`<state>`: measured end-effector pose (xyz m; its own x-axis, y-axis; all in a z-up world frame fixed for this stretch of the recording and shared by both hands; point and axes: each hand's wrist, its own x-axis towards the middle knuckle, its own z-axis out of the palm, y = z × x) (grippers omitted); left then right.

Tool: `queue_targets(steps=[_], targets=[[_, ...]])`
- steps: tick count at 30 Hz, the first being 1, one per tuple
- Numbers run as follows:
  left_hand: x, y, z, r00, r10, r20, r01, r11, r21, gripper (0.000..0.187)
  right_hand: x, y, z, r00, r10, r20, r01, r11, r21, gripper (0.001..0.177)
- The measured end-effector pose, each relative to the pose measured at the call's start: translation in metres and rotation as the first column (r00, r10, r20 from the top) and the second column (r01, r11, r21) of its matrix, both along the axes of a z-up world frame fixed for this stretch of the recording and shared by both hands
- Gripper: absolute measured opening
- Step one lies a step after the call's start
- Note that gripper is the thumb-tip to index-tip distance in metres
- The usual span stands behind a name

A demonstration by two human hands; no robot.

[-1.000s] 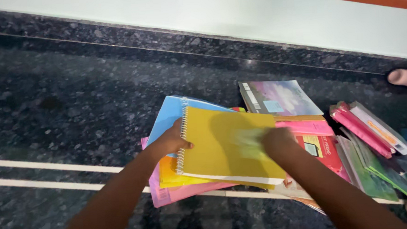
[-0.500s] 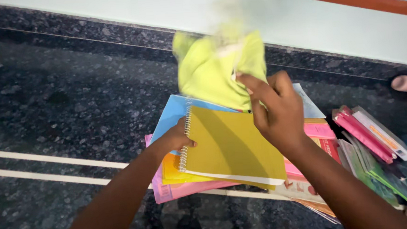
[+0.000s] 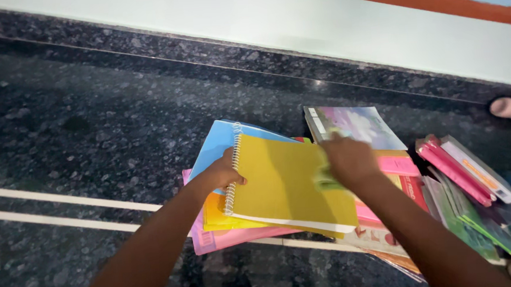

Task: The person wipes the covers of several spiral-bound notebooks and books with a yellow cloth. They handle the items one by one, wiping the front and back covers, and then place them upright on a shelf.

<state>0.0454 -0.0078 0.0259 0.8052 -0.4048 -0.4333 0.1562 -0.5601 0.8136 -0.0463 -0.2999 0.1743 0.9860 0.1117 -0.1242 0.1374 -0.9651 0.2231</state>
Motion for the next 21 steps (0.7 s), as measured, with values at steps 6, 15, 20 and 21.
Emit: queue_targets(steps=[6, 15, 20, 21], targets=[[-0.009, -0.006, -0.005, 0.989, 0.146, -0.026, -0.144, 0.988, 0.063, 0.096, -0.017, 0.071, -0.004, 0.984, 0.113, 0.139, -0.176, 0.762, 0.623, 0.028], [-0.01, -0.011, -0.021, 0.989, 0.122, 0.078, -0.129, 0.987, 0.092, 0.068, -0.026, 0.037, -0.008, 0.893, 0.351, 0.283, -0.37, 0.929, 0.018, 0.011], [-0.01, -0.004, -0.026, 0.988, 0.111, 0.104, -0.115, 0.993, 0.033, 0.067, -0.01, 0.026, -0.007, 0.988, 0.146, 0.056, -0.156, 0.929, 0.334, 0.024], [-0.01, -0.003, -0.024, 0.99, 0.115, 0.084, -0.119, 0.992, 0.041, 0.066, -0.004, 0.026, -0.018, 0.993, 0.12, -0.001, -0.109, 0.905, 0.411, 0.031]])
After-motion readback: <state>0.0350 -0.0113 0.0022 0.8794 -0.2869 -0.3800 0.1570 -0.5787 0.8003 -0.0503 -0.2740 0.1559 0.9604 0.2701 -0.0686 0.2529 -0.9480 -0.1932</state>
